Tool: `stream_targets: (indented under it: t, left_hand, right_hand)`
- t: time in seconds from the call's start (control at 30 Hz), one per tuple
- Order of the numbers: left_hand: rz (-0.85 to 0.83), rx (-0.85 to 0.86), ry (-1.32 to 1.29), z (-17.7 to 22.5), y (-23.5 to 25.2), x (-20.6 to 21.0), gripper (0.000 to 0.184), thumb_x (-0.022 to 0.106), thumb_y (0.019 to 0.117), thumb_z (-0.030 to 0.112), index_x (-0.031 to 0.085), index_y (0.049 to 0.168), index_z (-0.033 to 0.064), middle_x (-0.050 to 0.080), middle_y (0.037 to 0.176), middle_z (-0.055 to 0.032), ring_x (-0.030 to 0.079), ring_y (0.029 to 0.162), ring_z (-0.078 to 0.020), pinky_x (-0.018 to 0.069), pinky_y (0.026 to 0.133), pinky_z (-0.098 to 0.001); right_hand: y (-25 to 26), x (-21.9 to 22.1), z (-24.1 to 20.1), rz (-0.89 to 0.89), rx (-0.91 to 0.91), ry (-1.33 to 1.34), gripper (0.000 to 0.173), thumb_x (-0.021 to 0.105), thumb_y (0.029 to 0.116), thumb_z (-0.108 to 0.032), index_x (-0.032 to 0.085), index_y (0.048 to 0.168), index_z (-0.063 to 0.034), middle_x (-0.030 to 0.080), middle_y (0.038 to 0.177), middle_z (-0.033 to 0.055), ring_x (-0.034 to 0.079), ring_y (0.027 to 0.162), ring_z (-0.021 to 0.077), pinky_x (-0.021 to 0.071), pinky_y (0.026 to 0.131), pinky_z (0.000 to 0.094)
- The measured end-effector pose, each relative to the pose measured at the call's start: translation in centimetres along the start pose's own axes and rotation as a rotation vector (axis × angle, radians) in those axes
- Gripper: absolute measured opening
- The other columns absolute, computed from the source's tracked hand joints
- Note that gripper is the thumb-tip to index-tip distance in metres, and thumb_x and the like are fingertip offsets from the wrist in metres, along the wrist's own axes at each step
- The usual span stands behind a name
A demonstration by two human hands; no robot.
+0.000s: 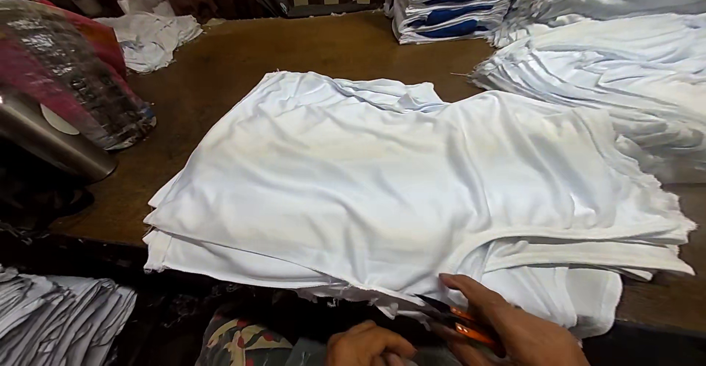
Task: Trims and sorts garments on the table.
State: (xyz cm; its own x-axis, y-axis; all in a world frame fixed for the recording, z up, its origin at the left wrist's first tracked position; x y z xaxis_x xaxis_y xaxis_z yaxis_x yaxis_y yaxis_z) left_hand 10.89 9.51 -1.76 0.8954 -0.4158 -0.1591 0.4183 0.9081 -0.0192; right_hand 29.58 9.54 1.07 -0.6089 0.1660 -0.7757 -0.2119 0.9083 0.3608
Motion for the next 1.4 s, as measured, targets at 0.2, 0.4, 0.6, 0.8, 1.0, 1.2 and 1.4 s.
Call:
stream_targets:
  t: [0.2, 0.4, 0.6, 0.8, 1.0, 1.2, 1.4]
  left_hand:
    - [0.412, -0.051, -0.179, 0.9, -0.7, -6.4, 0.018, 0.066, 0.0976, 0.005, 0.067, 0.114, -0.0037, 0.07, 0.08, -0.0041, 0.058, 0.055, -0.0063, 0.0461, 0.044, -0.0207]
    - [0.222, -0.19, -0.615, -1.4, 1.6, -4.9, 0.025, 0.062, 0.1033, 0.022, 0.071, 0.101, -0.0008, 0.073, 0.082, -0.0127, 0.056, 0.049, -0.0048, 0.0436, 0.041, -0.0185]
    - [0.274, -0.133, -0.555, -1.7, 1.6, -4.3, 0.015, 0.066, 0.0991, 0.008, 0.075, 0.098, -0.0029, 0.07, 0.074, -0.0085, 0.054, 0.048, -0.0039, 0.0441, 0.042, -0.0183]
    - [0.296, -0.006, -0.416, -1.1, -1.0, -4.9, 0.012, 0.064, 0.0992, 0.003, 0.073, 0.099, -0.0044, 0.071, 0.075, -0.0065, 0.056, 0.052, -0.0033, 0.047, 0.045, -0.0187]
    - [0.298, -0.004, -0.43, -1.0, -1.3, -4.5, 0.011, 0.064, 0.0991, 0.002, 0.073, 0.098, -0.0041, 0.071, 0.074, -0.0064, 0.056, 0.051, -0.0028, 0.0466, 0.045, -0.0184]
    - [0.295, 0.001, -0.453, -1.4, -1.2, -4.4, 0.01, 0.064, 0.0981, 0.002, 0.072, 0.096, -0.0039, 0.071, 0.073, -0.0066, 0.057, 0.051, -0.003, 0.0468, 0.045, -0.0183]
    - [0.168, -0.011, -0.377, -0.9, -1.2, -3.6, 0.006, 0.068, 0.0945, 0.0, 0.073, 0.095, -0.0035, 0.072, 0.076, -0.0044, 0.06, 0.056, -0.003, 0.0495, 0.049, -0.0194]
  right_hand:
    - [1.4, -0.1, 1.0, 0.001, -0.046, 0.059, 0.02, 0.06, 0.0977, -0.017, 0.07, 0.108, -0.0022, 0.071, 0.082, 0.0124, 0.065, 0.065, 0.0197, 0.0518, 0.055, 0.0373]
    - [1.7, -2.4, 0.1, -0.136, -0.025, 0.259, 0.02, 0.062, 0.0979, -0.013, 0.068, 0.105, 0.005, 0.069, 0.081, 0.0192, 0.063, 0.067, 0.0198, 0.0509, 0.059, 0.0341]
    - [0.6, -0.7, -0.9, -0.276, 0.08, 0.376, 0.036, 0.05, 0.1085, -0.024, 0.066, 0.112, 0.0087, 0.066, 0.082, 0.019, 0.061, 0.067, 0.0191, 0.0511, 0.06, 0.0356]
    - [-0.1, 4.9, -1.9, -0.428, 0.385, 0.829, 0.039, 0.039, 0.1115, -0.021, 0.07, 0.106, 0.0024, 0.055, 0.069, -0.0031, 0.044, 0.054, 0.0024, 0.0385, 0.05, 0.0224]
    - [1.3, 6.2, -2.4, -0.409, 0.429, 0.892, 0.035, 0.043, 0.1098, -0.018, 0.072, 0.099, -0.0021, 0.054, 0.066, -0.0081, 0.041, 0.052, -0.0016, 0.0346, 0.048, 0.0187]
    - [1.7, 6.2, -2.6, -0.368, 0.417, 0.82, 0.031, 0.048, 0.1078, -0.017, 0.071, 0.091, -0.0043, 0.054, 0.065, -0.0088, 0.042, 0.052, -0.0025, 0.0349, 0.049, 0.0178]
    - [2.1, 2.1, -2.9, -0.224, 0.14, 0.632, 0.035, 0.049, 0.1095, -0.024, 0.068, 0.103, 0.0048, 0.063, 0.075, 0.0042, 0.052, 0.062, 0.0028, 0.0454, 0.058, 0.022]
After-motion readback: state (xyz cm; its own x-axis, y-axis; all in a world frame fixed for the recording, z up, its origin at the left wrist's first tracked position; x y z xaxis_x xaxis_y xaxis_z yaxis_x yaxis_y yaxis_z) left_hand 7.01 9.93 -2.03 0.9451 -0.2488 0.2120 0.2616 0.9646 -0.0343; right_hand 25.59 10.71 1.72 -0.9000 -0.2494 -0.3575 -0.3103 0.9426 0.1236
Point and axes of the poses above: each hand's wrist, its own y-axis towards the middle knuckle, its own x-axis out of the palm, z = x × y, the point moved 7 cm from there along y, towards the middle knuckle
